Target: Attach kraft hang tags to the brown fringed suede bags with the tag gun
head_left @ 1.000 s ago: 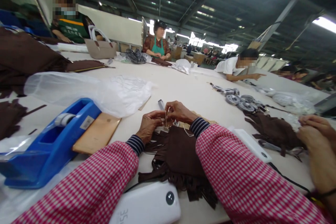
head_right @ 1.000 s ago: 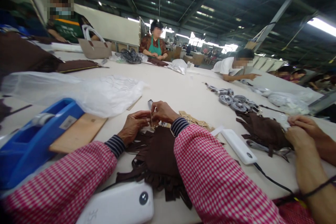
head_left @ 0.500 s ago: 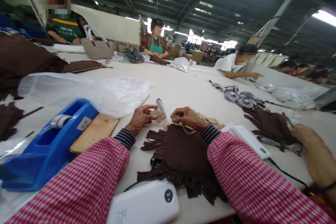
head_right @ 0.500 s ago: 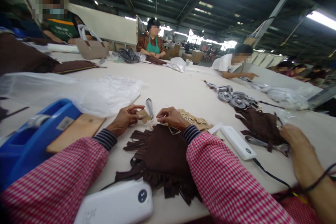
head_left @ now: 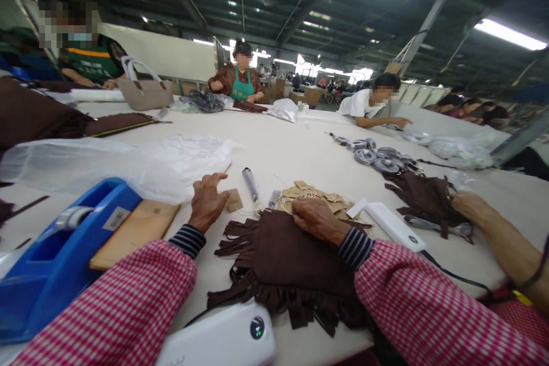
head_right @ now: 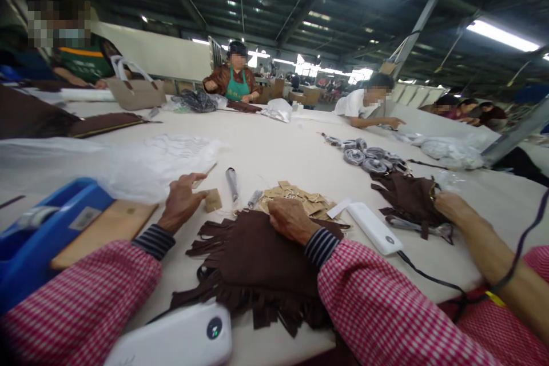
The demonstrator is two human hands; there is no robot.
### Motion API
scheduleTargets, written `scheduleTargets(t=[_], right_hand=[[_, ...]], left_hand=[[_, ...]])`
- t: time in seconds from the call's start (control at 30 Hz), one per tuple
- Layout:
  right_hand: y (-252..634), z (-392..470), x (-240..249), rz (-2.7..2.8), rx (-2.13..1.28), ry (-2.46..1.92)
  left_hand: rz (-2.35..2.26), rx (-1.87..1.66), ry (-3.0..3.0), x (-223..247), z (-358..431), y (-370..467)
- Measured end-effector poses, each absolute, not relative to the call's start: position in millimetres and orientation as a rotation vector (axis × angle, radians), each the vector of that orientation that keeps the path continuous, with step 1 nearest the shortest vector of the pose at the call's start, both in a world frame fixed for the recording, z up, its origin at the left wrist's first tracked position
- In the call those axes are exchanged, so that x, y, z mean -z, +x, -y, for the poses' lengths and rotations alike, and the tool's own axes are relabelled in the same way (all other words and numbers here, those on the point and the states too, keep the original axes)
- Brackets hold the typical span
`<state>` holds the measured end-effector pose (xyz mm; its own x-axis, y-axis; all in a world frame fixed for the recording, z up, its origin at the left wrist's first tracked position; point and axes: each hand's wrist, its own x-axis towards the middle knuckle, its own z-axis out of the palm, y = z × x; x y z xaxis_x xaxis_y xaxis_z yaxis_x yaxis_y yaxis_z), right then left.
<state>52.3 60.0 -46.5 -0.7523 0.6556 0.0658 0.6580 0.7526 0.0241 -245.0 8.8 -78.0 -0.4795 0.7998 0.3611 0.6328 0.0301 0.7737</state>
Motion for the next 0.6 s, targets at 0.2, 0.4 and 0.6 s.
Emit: scheduleTargets(t=[0.2,0.4,0.6], right_hand=[[96.5,-125.0,20.0,2.490,0.002,-1.442],[208.9,-83.8,32.0,2.296,-0.368,-1.335],[255.3,12.1,62.7,2.070,-0.933,-1.552]], left_hand=[[-1.893,-0.743,1.702,51.2,23.7,-218.8],[-1.633,-0.569,1.419,56.4,42.2,-186.4],[-1.619,-0.630,1.435,69.9,28.1,-168.9]])
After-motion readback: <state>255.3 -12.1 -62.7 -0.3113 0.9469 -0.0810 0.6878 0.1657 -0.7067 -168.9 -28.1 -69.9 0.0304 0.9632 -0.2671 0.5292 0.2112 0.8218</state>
